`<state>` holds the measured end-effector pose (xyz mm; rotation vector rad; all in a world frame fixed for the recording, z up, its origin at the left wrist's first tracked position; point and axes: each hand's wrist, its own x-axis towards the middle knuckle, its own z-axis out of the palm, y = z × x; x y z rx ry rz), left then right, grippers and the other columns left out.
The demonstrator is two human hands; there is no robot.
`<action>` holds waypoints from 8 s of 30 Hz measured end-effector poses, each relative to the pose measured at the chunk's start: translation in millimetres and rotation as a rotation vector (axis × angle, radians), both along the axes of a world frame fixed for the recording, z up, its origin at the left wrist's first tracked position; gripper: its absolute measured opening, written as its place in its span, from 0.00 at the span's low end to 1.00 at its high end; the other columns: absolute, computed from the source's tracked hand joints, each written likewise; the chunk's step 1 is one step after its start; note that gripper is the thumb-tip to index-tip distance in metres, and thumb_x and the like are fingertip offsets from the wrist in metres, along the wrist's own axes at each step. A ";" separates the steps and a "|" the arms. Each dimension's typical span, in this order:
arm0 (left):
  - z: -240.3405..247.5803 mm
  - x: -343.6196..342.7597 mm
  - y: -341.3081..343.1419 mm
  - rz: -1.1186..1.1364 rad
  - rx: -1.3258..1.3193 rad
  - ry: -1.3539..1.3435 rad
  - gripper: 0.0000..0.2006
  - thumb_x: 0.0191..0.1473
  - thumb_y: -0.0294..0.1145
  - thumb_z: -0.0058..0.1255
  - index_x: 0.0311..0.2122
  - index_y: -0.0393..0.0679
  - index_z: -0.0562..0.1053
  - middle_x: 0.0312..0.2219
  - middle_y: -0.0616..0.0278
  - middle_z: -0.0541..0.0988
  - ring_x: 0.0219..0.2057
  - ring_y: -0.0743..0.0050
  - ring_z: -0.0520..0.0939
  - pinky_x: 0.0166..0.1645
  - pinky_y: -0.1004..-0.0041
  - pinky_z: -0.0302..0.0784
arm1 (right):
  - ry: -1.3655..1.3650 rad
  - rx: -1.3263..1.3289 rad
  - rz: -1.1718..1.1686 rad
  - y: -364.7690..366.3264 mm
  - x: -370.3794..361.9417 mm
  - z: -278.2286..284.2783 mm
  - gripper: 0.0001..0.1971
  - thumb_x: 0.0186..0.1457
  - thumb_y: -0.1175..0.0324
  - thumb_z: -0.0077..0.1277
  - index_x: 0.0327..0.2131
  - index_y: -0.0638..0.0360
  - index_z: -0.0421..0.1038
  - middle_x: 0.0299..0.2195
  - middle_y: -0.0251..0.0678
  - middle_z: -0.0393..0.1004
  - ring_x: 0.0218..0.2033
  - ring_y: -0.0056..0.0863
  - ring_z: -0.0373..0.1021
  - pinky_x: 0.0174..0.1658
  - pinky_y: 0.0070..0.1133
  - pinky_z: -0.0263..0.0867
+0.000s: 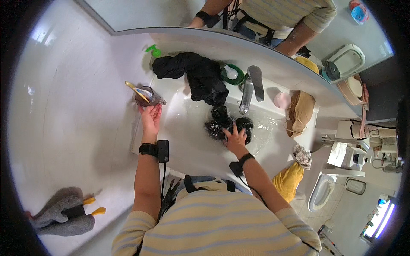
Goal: The person washes several pieces of clothing by hand in a bathroom sink. They wet and scrub a light-colored cloth, then a tan cloth, followed by a black sock and a black garment, using liquid soap and rinsing each item under running water.
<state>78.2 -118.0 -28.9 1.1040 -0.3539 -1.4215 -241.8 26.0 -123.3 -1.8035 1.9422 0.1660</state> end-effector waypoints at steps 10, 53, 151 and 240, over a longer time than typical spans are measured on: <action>-4.4 -94.5 87.8 -0.757 0.137 -0.267 0.26 0.54 0.49 0.42 0.58 0.58 0.57 0.54 0.59 0.61 0.56 0.61 0.60 0.56 0.55 0.59 | -0.647 0.077 -0.195 -76.3 -63.2 -4.3 0.13 0.30 0.75 0.60 0.28 0.55 0.77 0.30 0.37 0.70 0.37 0.39 0.68 0.43 0.27 0.64; -64.1 -189.4 49.5 -1.020 -0.177 -0.987 0.33 0.47 0.31 0.50 0.58 0.45 0.52 0.54 0.40 0.59 0.55 0.39 0.61 0.57 0.59 0.61 | -0.687 -0.399 -0.741 26.3 -38.2 82.1 0.24 0.46 0.68 0.58 0.46 0.56 0.57 0.38 0.44 0.64 0.39 0.37 0.64 0.42 0.27 0.61; -77.5 -239.9 63.4 -0.980 -0.357 -1.472 0.33 0.52 0.36 0.46 0.61 0.52 0.48 0.62 0.44 0.40 0.62 0.37 0.41 0.61 0.44 0.40 | -0.547 -0.599 -0.253 7.1 -21.5 29.6 0.27 0.37 0.68 0.59 0.44 0.58 0.62 0.47 0.47 0.63 0.50 0.49 0.57 0.50 0.39 0.55; -53.4 -161.6 54.5 -1.548 -0.293 -1.754 0.26 0.37 0.25 0.53 0.46 0.39 0.62 0.48 0.47 0.64 0.44 0.44 0.72 0.50 0.54 0.65 | 0.141 -0.035 0.118 31.4 -66.4 26.8 0.39 0.46 0.69 0.54 0.60 0.34 0.47 0.55 0.34 0.54 0.49 0.37 0.64 0.46 0.38 0.65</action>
